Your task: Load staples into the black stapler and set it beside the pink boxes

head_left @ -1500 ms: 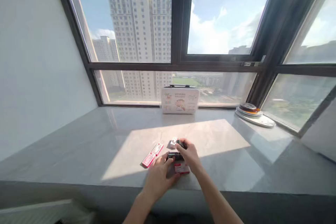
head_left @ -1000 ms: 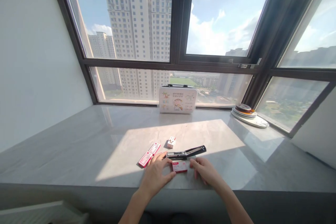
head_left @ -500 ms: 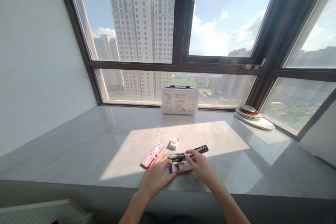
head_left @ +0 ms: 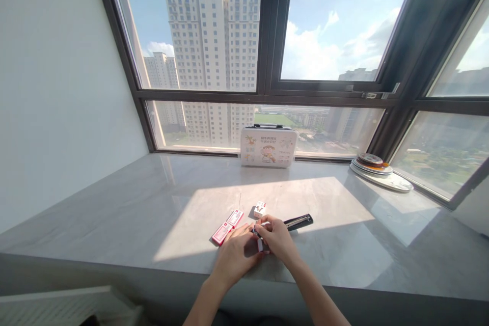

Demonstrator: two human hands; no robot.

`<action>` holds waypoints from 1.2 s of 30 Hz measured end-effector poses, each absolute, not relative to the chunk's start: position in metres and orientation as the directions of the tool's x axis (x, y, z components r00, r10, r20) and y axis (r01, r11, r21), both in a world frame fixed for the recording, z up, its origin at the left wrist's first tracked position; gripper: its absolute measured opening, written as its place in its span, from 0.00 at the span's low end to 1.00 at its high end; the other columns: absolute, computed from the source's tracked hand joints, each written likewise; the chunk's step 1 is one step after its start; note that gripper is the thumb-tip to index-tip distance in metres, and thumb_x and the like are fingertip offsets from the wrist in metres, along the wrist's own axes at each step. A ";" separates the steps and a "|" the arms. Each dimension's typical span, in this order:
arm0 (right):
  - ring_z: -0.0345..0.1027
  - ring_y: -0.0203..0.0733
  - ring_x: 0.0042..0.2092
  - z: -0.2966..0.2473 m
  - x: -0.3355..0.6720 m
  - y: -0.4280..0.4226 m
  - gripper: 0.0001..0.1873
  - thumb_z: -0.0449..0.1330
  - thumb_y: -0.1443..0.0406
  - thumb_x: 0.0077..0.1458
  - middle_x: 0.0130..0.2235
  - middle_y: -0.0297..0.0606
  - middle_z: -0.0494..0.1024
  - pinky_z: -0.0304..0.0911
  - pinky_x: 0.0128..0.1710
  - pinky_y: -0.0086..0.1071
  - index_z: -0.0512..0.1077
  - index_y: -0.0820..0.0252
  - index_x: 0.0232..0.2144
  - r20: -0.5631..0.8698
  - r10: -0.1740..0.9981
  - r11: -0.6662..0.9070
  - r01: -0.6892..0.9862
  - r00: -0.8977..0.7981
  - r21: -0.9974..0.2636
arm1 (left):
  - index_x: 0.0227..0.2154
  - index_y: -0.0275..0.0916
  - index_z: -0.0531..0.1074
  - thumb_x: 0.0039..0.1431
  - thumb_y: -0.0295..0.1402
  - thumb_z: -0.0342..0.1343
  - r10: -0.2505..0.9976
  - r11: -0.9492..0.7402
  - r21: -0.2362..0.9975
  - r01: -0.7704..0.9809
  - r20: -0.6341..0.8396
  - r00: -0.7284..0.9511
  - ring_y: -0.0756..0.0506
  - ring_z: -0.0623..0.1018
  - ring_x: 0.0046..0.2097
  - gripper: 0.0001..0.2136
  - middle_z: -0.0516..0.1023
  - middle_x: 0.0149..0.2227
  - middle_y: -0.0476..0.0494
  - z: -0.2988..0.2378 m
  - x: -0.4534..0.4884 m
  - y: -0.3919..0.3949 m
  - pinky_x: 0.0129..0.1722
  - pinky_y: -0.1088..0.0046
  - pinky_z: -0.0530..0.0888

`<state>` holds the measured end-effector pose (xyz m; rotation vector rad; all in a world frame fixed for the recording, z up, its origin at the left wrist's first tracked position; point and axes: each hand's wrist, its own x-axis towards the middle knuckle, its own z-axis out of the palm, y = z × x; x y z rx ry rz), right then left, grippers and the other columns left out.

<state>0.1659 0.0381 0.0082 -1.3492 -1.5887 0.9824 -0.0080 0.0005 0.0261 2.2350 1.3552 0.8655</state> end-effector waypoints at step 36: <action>0.63 0.38 0.23 -0.008 0.275 0.002 0.24 0.52 0.43 0.64 0.23 0.33 0.72 0.48 0.24 0.30 0.67 0.56 0.32 -0.035 0.999 -0.015 0.661 -0.017 -0.750 | 0.42 0.48 0.74 0.72 0.40 0.47 0.929 -0.339 0.517 0.786 0.315 0.194 0.44 0.78 0.37 0.10 0.79 0.31 0.51 0.016 0.022 -0.010 0.41 0.69 0.65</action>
